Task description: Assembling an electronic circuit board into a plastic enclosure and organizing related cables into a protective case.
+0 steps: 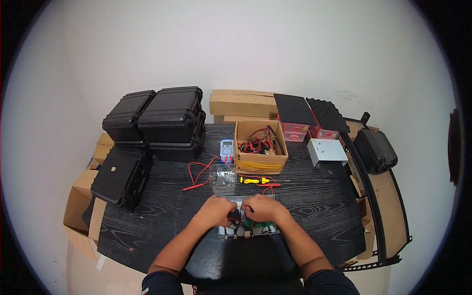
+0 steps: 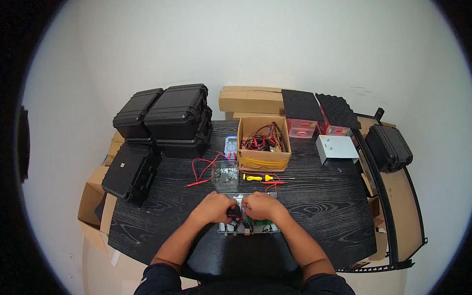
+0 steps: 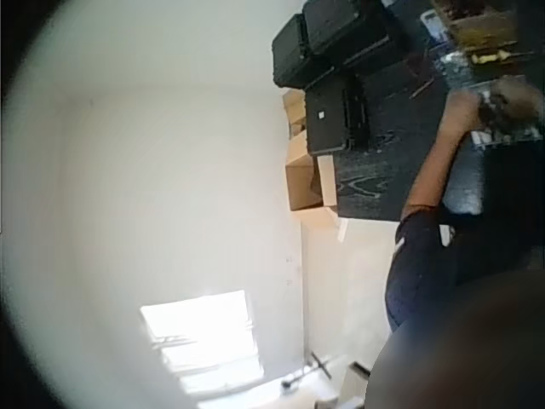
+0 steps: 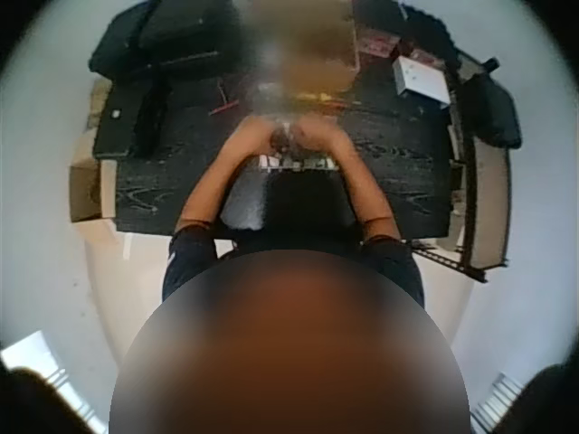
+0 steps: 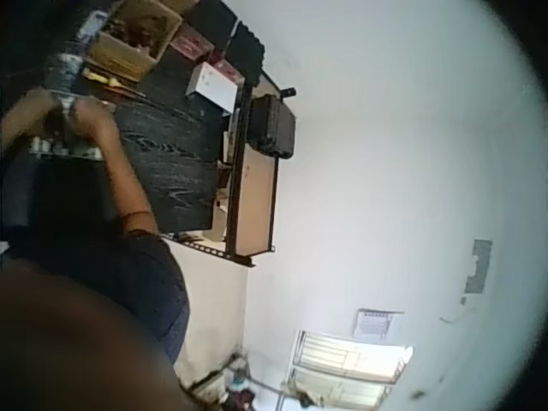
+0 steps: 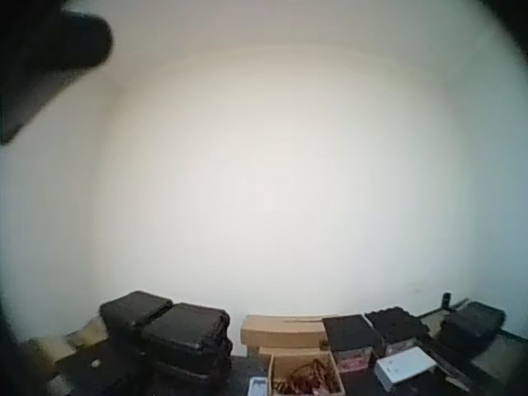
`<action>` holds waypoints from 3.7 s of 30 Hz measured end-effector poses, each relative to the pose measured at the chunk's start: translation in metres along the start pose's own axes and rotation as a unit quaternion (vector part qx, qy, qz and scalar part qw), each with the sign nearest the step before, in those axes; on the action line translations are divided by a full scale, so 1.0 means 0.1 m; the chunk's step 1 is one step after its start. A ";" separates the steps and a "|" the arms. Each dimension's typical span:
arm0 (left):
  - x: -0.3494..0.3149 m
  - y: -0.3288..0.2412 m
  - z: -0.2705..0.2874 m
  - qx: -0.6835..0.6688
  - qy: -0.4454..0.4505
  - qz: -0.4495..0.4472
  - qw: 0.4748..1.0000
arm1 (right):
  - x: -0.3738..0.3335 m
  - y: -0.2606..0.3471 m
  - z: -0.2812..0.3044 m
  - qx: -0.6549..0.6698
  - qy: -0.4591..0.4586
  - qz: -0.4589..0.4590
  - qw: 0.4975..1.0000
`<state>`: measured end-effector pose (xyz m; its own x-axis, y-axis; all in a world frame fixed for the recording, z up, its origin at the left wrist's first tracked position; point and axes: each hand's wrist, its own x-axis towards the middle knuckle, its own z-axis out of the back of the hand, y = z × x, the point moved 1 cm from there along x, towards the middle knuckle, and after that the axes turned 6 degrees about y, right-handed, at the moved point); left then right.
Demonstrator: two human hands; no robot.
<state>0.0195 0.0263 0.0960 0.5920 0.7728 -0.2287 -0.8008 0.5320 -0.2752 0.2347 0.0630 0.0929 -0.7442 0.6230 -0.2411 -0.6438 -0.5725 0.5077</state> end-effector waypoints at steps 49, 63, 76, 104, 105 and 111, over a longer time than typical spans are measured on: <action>-0.03 0.05 0.23 -0.171 -0.210 -0.082 0.959 | 0.07 -0.01 0.09 0.236 -0.236 0.157 0.929; -0.10 0.28 0.29 -0.079 -0.339 0.024 0.937 | 0.62 -0.30 -0.07 0.424 -0.315 0.077 0.846; -0.14 0.48 0.20 -0.048 -0.252 0.074 0.964 | 1.01 -0.14 0.21 -0.011 -0.285 0.050 0.957; 0.11 0.63 -0.09 -0.150 -0.186 -0.021 0.971 | -0.93 -0.65 -0.43 0.119 -0.370 0.043 0.921; 0.12 0.63 -0.09 -0.158 -0.178 -0.013 0.971 | -0.94 -0.72 -0.50 0.156 -0.379 0.016 0.912; 0.07 0.66 -0.06 -0.173 -0.173 0.002 0.970 | -0.87 -0.84 -0.64 0.198 -0.368 -0.040 0.907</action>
<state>-0.0287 0.0647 0.0705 0.4762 0.8757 0.0797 -0.6886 0.4277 -0.5856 0.3417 0.0227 0.0183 -0.2833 0.9248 0.2538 -0.4665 -0.3641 0.8061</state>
